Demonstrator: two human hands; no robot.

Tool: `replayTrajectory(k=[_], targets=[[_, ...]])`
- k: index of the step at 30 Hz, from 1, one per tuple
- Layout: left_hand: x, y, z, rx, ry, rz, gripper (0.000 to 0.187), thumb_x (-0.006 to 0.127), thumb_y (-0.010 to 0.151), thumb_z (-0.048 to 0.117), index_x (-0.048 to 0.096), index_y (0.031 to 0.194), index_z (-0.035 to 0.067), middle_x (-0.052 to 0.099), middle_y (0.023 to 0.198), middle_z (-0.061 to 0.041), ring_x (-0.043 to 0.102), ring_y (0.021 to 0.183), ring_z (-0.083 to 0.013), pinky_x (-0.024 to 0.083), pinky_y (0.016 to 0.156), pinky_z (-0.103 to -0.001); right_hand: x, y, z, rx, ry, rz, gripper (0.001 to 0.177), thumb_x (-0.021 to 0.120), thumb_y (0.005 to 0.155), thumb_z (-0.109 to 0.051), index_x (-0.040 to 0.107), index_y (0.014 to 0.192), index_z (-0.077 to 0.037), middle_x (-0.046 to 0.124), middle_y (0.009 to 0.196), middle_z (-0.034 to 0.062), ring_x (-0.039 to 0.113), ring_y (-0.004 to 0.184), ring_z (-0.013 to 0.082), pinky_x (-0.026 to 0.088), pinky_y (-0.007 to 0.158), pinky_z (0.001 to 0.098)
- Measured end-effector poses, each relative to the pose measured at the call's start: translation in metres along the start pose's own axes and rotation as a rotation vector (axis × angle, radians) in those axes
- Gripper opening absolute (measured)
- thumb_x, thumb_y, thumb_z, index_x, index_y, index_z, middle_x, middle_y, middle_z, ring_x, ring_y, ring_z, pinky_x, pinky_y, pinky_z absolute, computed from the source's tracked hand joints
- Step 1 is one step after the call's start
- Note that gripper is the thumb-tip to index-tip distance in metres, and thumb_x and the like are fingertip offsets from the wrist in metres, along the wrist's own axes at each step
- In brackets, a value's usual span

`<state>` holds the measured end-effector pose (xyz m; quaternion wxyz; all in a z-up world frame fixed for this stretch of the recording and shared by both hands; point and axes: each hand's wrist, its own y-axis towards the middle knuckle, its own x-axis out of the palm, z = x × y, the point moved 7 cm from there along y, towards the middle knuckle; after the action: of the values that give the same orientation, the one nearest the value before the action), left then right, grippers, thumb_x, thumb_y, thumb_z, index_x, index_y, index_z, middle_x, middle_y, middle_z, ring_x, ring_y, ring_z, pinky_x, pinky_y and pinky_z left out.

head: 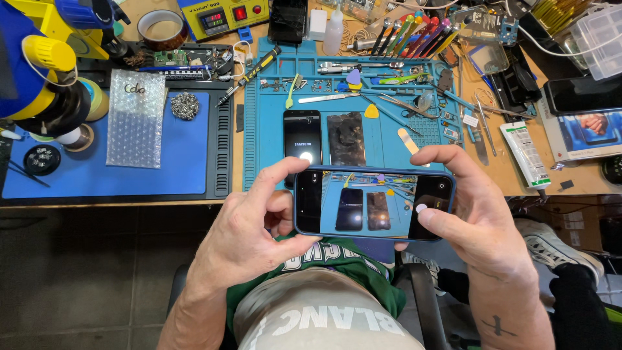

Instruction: The person applies adhesive to a smartphone frame, attaches a screen, and presses the edges to secure it. They then peel off a protective film, test the screen, and secure the device with rubber bands.

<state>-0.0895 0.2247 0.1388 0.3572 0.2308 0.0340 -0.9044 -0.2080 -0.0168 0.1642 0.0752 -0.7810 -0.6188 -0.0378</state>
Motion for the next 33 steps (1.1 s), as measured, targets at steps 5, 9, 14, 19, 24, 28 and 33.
replayTrajectory(k=[5,9,14,19,24,28,33], targets=[[0.000,-0.001,-0.001,-0.010,-0.008,-0.001,0.093,0.096,0.078,0.009,0.050,0.159,0.012,0.047,0.062,0.005,0.047,0.056,-0.0114,0.049,0.058,-0.024,-0.002,0.000,0.003,-0.003,0.002,0.006,0.055,0.078,0.094,-0.013,0.056,0.144,-0.006,0.072,0.100,0.0126,0.074,0.064,0.0218,0.074,0.051,0.0375],[0.000,-0.001,0.002,0.017,-0.014,0.005,0.091,0.095,0.080,0.009,0.050,0.159,0.011,0.047,0.062,0.005,0.047,0.056,-0.0110,0.049,0.058,-0.024,-0.002,0.000,0.002,0.009,0.015,-0.006,0.056,0.076,0.094,-0.010,0.054,0.145,-0.006,0.074,0.097,0.0145,0.076,0.061,0.0253,0.074,0.051,0.0392],[-0.001,-0.001,0.002,0.022,-0.027,0.013,0.089,0.094,0.081,0.008,0.050,0.159,0.011,0.046,0.063,0.005,0.045,0.057,-0.0114,0.048,0.058,-0.024,-0.001,0.001,0.002,0.017,0.045,0.002,0.056,0.073,0.091,-0.004,0.055,0.144,-0.004,0.071,0.100,0.0149,0.075,0.063,0.0249,0.076,0.050,0.0411],[-0.001,-0.002,-0.004,0.027,-0.007,0.027,0.090,0.094,0.080,0.009,0.050,0.159,0.011,0.047,0.063,0.006,0.045,0.057,-0.0114,0.047,0.059,-0.023,-0.005,0.005,0.010,0.029,0.041,-0.001,0.057,0.073,0.090,-0.005,0.056,0.144,-0.004,0.069,0.091,0.0134,0.072,0.063,0.0237,0.075,0.051,0.0409],[0.006,-0.004,-0.025,0.175,0.185,0.097,0.088,0.097,0.085,0.014,0.050,0.159,0.011,0.058,0.068,0.004,0.052,0.059,-0.0142,0.049,0.061,-0.028,-0.008,0.023,0.041,0.051,0.006,-0.011,0.055,0.071,0.086,0.000,0.055,0.138,-0.005,0.043,0.138,0.0121,0.065,0.082,0.0201,0.078,0.057,0.0469],[0.020,-0.006,-0.051,0.169,0.173,0.082,0.088,0.099,0.089,0.017,0.049,0.160,0.011,0.058,0.069,0.003,0.053,0.061,-0.0141,0.050,0.062,-0.030,-0.013,0.023,0.074,0.081,0.008,-0.018,0.057,0.070,0.088,-0.002,0.054,0.142,-0.007,0.060,0.115,0.0106,0.069,0.086,0.0205,0.076,0.061,0.0426],[0.027,-0.012,-0.055,0.138,0.186,0.051,0.086,0.094,0.086,0.015,0.050,0.159,0.013,0.053,0.066,0.004,0.049,0.058,-0.0150,0.047,0.060,-0.030,-0.013,0.011,0.073,0.101,0.006,-0.028,0.061,0.071,0.088,-0.005,0.051,0.145,-0.008,0.067,0.106,0.0133,0.075,0.074,0.0262,0.075,0.059,0.0441]])
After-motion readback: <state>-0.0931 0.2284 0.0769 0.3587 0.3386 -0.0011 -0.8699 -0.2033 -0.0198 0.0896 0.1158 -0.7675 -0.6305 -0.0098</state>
